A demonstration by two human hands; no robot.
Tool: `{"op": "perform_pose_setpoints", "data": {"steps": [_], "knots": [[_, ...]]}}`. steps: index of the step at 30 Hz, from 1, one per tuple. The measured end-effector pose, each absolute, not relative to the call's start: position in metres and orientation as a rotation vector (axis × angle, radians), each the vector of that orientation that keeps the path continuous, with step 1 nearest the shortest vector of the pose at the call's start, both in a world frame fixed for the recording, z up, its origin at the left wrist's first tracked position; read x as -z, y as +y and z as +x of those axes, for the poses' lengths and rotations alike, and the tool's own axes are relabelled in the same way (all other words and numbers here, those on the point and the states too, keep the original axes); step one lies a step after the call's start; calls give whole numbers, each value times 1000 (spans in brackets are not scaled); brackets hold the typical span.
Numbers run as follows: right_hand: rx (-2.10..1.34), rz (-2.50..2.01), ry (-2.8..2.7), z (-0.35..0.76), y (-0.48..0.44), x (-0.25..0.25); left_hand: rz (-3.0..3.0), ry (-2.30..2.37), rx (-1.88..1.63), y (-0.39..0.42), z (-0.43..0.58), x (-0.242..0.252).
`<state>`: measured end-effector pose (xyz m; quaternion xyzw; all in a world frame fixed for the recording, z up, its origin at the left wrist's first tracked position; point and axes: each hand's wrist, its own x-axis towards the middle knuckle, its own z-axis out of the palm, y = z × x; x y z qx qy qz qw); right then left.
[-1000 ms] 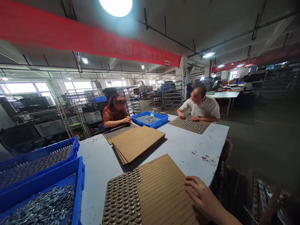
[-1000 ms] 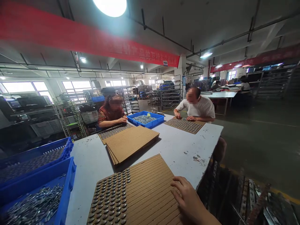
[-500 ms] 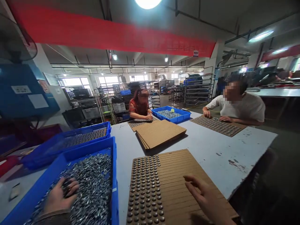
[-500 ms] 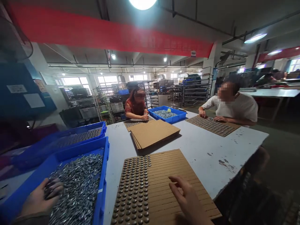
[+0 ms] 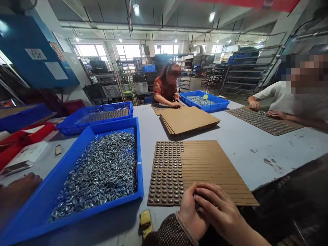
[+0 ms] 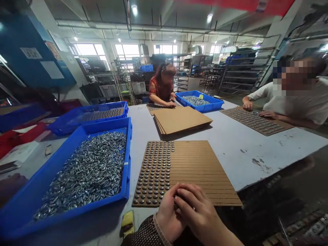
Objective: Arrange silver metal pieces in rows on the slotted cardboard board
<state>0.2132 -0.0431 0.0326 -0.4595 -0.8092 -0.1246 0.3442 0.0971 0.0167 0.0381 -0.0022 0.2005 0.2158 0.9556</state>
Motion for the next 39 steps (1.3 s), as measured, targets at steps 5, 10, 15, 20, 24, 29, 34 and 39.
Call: {"op": "perform_pose_setpoints", "data": {"steps": [5, 10, 15, 20, 24, 29, 34, 39], "knots": [[171, -1274, -2027, 237, -40, -24, -442, 432, -397, 16, 117, -35], [-136, -1274, -1806, 245, -9, -29, -331, 563, -427, 39, 135, -38], [-684, -1429, -1422, 264, 25, -36, -169, 724, -472, 65, 138, -32], [-1198, -1365, -964, 287, 55, -25, -67, 827, -501, 86, 130, -29], [-1420, -1299, -794, 290, 66, -15, 74, 859, -567, 93, 129, -28], [-1451, -1343, -1003, 287, 70, -21, 232, 882, -596, 94, 130, -25], [-1273, -1402, -1473, 288, 70, -34, 247, 890, -602, 93, 128, -21], [-1048, -1424, -1570, 285, 63, -37, 246, 870, -553, 91, 127, -20]]}}
